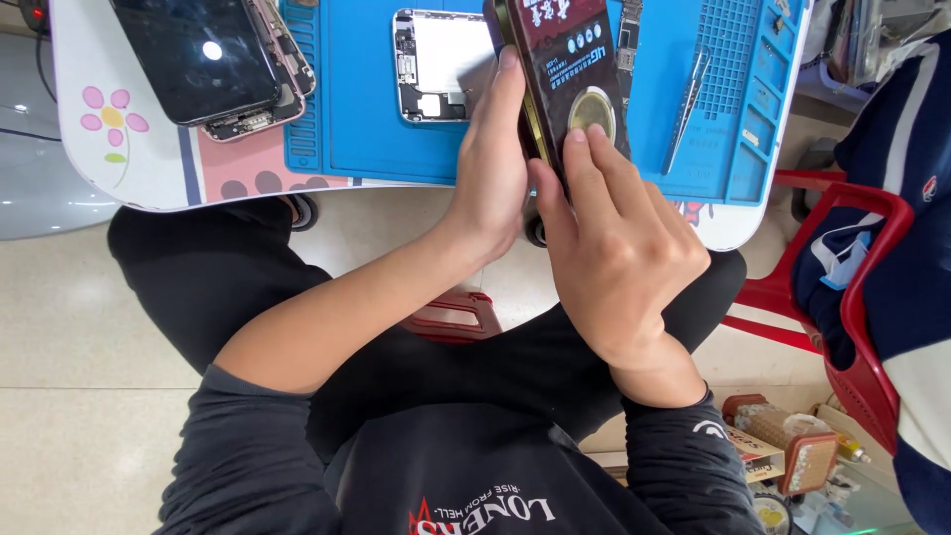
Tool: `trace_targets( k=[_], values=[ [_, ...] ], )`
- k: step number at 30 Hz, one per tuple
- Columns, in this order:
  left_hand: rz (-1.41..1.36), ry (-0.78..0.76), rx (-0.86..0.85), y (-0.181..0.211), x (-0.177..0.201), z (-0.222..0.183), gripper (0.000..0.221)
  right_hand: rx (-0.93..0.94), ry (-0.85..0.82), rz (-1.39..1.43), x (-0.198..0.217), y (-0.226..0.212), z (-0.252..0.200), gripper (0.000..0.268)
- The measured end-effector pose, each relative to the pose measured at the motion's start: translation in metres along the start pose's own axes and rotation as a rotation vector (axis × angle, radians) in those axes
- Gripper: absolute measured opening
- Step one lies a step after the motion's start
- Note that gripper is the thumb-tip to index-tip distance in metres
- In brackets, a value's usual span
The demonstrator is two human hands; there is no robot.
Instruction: Sorting and organizing tiny screws from a metal tray using tweezers on a mobile repair workbench.
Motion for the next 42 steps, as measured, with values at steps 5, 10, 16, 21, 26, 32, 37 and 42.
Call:
trace_targets(
  k=[5, 10, 16, 21, 26, 32, 37, 42],
  values=[
    [-0.038, -0.090, -0.067, 0.000, -0.002, -0.002, 0.062, 0.000, 0.020, -0.028, -0.003, -0.006, 0.001, 0.021],
    [-0.001, -0.055, -0.154, 0.004, 0.000, 0.005, 0.046, 0.026, 0.008, 0.042, 0.006, 0.004, 0.011, 0.019],
    [0.194, -0.052, -0.145, 0.029, 0.002, 0.004, 0.066, -0.200, -0.172, 0.360, -0.020, 0.051, 0.006, 0.060],
    [0.263, -0.107, -0.238, 0.039, 0.010, 0.013, 0.063, -0.468, -0.409, 1.176, -0.045, 0.035, 0.022, 0.041],
    [0.572, -0.381, -0.515, 0.077, 0.015, 0.019, 0.039, -0.512, -0.419, 1.269, -0.053, 0.043, 0.014, 0.046],
    [1.007, -0.349, -0.485, 0.106, 0.008, -0.001, 0.040, -0.443, -0.431, 1.320, -0.055, 0.057, 0.007, 0.045],
    [1.062, -0.292, -0.491, 0.105, 0.019, 0.006, 0.042, -0.465, -0.490, 1.352, -0.058, 0.058, 0.008, 0.043],
    [1.133, -0.361, -0.370, 0.117, 0.019, 0.000, 0.031, -0.306, -0.595, 1.321, -0.050, 0.073, 0.007, 0.041]
  ],
)
Point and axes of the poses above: each hand's wrist, its own z-axis towards the middle knuckle, its own x-axis out of the back of the hand, y = z × x, the point moved 4 cm from there along z, towards the middle knuckle, and after that the axes turned 1 degree about z, right-handed, at the moved point
